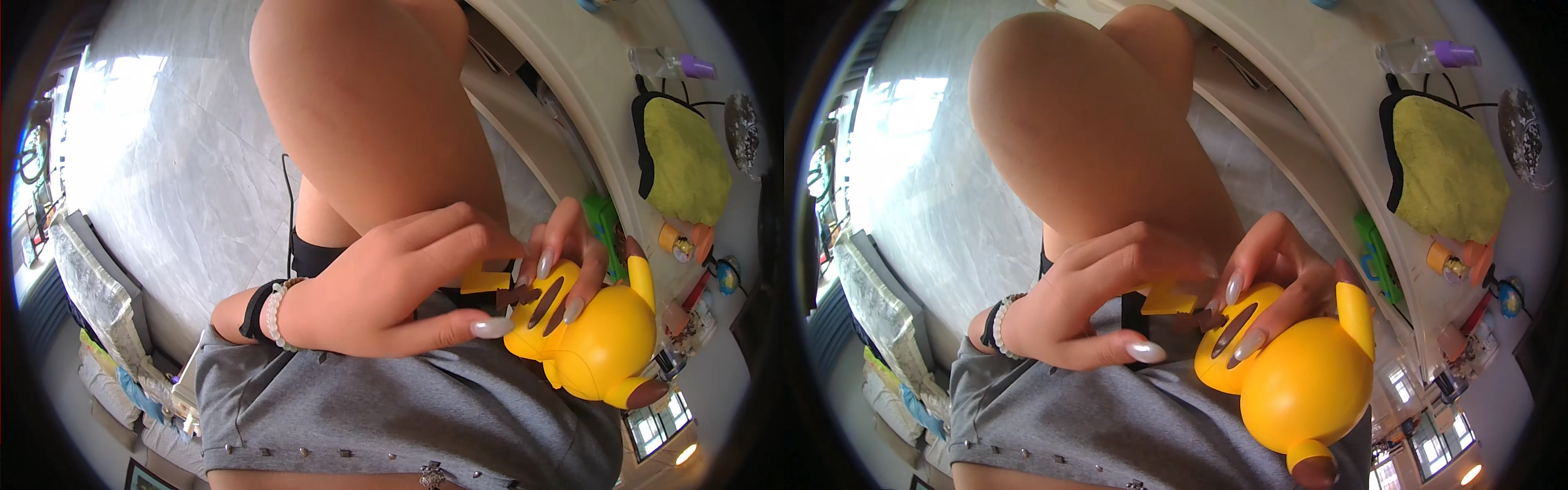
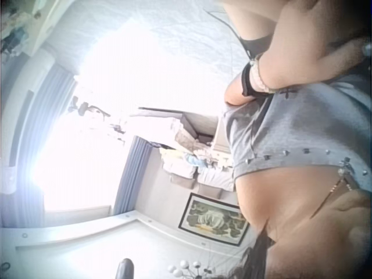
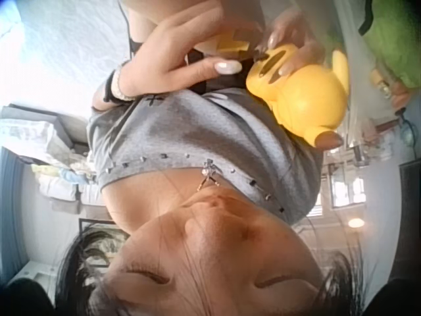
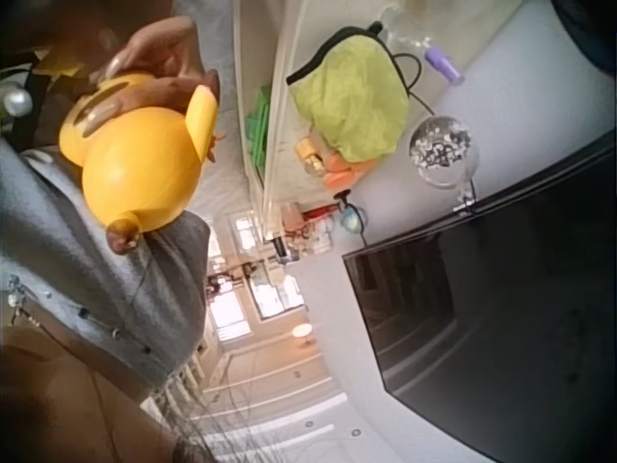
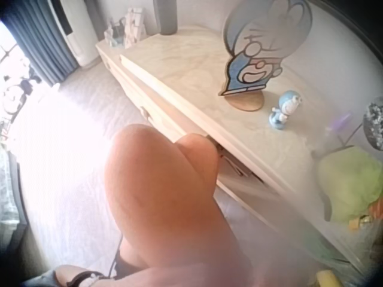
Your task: Assembling a Pikachu toy by attaching its tail and other parts while seated at a desk.
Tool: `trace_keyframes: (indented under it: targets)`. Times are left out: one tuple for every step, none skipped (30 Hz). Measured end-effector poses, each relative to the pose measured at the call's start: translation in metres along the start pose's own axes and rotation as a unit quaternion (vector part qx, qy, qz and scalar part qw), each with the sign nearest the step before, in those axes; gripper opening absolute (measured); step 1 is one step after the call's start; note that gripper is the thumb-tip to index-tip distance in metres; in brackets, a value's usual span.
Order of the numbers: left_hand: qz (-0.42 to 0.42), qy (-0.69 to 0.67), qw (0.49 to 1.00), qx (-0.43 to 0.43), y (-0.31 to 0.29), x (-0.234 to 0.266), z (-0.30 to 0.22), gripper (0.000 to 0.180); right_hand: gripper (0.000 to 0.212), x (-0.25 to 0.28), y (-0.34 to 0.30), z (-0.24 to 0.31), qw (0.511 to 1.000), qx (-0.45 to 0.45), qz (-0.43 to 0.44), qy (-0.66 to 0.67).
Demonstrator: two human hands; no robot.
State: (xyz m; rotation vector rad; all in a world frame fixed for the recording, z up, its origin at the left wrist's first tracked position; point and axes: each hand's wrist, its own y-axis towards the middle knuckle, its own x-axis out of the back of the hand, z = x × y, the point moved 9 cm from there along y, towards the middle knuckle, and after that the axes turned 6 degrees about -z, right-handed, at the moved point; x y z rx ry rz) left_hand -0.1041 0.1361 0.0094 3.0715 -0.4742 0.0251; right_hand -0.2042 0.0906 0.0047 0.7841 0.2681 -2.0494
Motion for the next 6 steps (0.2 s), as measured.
trace_keyframes:
  targets:
    - [0.002,0.065,0.998,-0.027,-0.001,0.0,-0.006,0.043,0.051,0.001,0.0,0.002,1.0,0.026,-0.01,-0.001]
    - [-0.016,0.065,0.997,-0.027,0.001,0.001,-0.011,0.037,0.057,0.001,0.0,0.004,0.998,0.052,-0.02,-0.003]
    - [-0.015,0.065,0.997,-0.027,0.002,-0.002,-0.007,0.037,0.063,0.0,-0.001,0.004,0.996,0.078,-0.03,-0.005]
    - [-0.055,0.114,0.988,-0.089,0.002,-0.001,-0.012,0.035,0.07,-0.001,-0.002,0.003,0.994,0.104,-0.04,-0.007]
    - [-0.094,0.162,0.971,-0.15,-0.001,0.001,-0.02,0.035,0.077,-0.003,-0.003,0.001,0.99,0.13,-0.05,-0.009]
    - [-0.093,0.162,0.971,-0.151,-0.001,0.002,-0.021,0.035,0.077,-0.003,-0.003,0.001,0.99,0.131,-0.05,-0.009]
